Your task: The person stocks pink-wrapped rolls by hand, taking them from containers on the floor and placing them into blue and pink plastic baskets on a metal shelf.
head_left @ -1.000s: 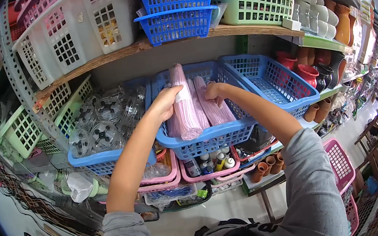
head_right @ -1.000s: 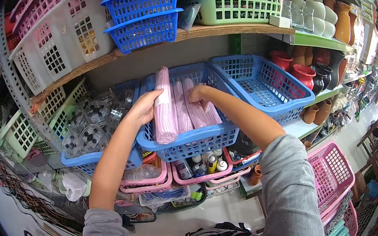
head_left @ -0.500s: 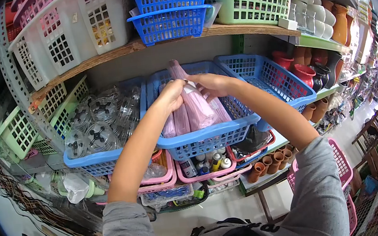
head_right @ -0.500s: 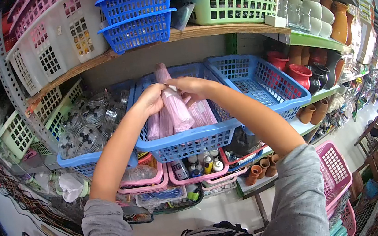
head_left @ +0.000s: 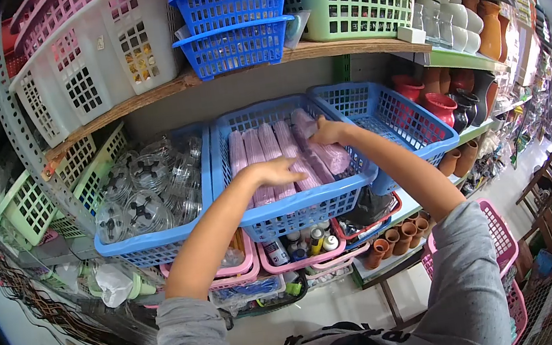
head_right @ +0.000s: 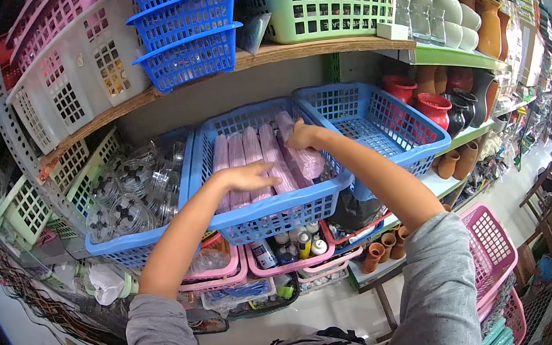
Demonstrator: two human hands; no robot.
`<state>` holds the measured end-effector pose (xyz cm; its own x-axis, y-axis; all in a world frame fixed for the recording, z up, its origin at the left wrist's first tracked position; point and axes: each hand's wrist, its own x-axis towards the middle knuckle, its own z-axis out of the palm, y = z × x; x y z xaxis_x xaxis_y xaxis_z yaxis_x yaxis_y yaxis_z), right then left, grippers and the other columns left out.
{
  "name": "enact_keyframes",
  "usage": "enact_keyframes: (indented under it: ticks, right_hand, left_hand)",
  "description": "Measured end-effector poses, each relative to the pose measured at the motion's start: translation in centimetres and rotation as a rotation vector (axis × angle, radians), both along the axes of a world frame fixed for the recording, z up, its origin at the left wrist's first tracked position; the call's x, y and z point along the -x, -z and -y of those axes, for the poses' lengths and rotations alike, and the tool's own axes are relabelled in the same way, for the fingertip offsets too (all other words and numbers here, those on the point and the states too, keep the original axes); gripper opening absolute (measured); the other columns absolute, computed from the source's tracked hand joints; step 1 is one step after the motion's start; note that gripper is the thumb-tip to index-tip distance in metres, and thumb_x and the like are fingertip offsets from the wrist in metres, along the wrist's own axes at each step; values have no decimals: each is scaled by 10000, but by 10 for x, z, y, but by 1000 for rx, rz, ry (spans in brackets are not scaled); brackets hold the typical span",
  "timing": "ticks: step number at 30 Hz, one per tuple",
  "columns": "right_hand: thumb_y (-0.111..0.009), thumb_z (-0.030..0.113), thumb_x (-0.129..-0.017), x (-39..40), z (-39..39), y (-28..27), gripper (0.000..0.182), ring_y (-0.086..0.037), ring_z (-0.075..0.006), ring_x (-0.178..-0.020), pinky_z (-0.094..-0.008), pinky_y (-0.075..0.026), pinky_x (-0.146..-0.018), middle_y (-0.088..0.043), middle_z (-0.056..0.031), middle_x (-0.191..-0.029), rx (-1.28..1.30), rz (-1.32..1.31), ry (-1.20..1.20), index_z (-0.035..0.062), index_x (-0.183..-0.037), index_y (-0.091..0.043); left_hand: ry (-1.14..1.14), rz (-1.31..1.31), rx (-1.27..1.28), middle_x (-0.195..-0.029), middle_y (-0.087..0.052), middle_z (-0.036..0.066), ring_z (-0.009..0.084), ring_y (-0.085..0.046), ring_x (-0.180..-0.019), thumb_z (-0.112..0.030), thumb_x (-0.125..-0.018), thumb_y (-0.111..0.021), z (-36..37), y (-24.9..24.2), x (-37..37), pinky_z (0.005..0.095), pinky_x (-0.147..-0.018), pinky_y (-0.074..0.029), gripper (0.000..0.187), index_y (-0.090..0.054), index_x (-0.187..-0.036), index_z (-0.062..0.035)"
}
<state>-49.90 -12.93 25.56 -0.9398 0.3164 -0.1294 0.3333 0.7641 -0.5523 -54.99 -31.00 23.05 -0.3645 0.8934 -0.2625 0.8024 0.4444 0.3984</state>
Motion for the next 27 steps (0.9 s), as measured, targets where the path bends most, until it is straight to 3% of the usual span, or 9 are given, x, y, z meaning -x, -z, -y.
enact_keyframes:
  ticks: [1,6,10,13,15,18,24,26,27]
  right_hand:
    - [-599,307,-730,3,-1,6,859,-474,-308,-1063,-348,-439,-810,-397,-280,-1204,-54,-5,-51,-109,-1295,-104]
    - [-579,293,-760,11,11,18,890,-559,-331,-895,-346,-511,-567,-401,-290,-1196,89,143,-101,-83,-1304,17]
    - [-524,328,-794,17,8,33,806,-478,-344,-1052,-415,-528,-641,-386,-248,-1241,-126,216,-174,-75,-1308,-52]
    - [-480,381,-804,24,3,36,749,-410,-369,-1129,-424,-484,-772,-365,-254,-1260,-152,286,-254,-83,-1295,-156]
    - [-447,448,-803,25,6,35,756,-376,-384,-1155,-406,-379,-917,-350,-262,-1269,-438,237,-284,-77,-1290,-205]
    - [-442,503,-789,6,17,15,801,-359,-382,-1170,-374,-284,-988,-341,-254,-1281,-437,172,-327,-61,-1303,-198]
    - [-420,520,-802,5,14,22,744,-292,-338,-1227,-357,-246,-1012,-315,-245,-1302,-419,172,-416,-61,-1256,-322]
    - [-418,507,-808,-4,17,14,721,-273,-331,-1238,-353,-232,-1019,-300,-247,-1310,-402,140,-427,-62,-1244,-341]
    - [-416,495,-814,-8,17,10,700,-254,-325,-1249,-349,-218,-1026,-285,-249,-1318,-387,110,-436,-63,-1233,-361]
  left_hand:
    - [-36,-13,85,-1367,-151,256,329,-186,-1275,-619,-765,-427,1,0,-1,336,-1038,-176,865,-210,-1323,5]
    - [-40,-47,135,-1375,-102,262,335,-126,-1289,-648,-743,-422,4,5,1,339,-1046,-139,895,-204,-1328,-8]
    - [-36,-106,167,-1380,-73,260,337,-89,-1296,-662,-725,-430,3,9,2,356,-1048,-129,910,-198,-1336,-28]
    - [-49,-127,186,-1383,-66,254,330,-80,-1299,-670,-716,-431,4,4,-6,370,-1048,-127,916,-198,-1339,-40]
    - [-60,-131,179,-1382,-82,252,332,-104,-1294,-661,-721,-436,5,2,-8,362,-1047,-139,906,-201,-1338,-40]
    - [-61,-134,142,-1378,-121,244,336,-170,-1277,-630,-741,-443,2,7,-2,343,-1040,-172,869,-216,-1332,-35]
    - [-109,-118,77,-1352,-214,239,321,-307,-1221,-532,-799,-445,3,5,6,328,-1005,-263,759,-281,-1290,23]
    - [-149,-252,-12,-1287,-345,230,330,-362,-1183,-496,-789,-476,5,4,8,339,-981,-304,764,-279,-1274,61]
    - [-172,-286,-22,-1297,-333,223,323,-342,-1199,-469,-791,-496,8,-8,-2,343,-996,-279,707,-320,-1268,23]
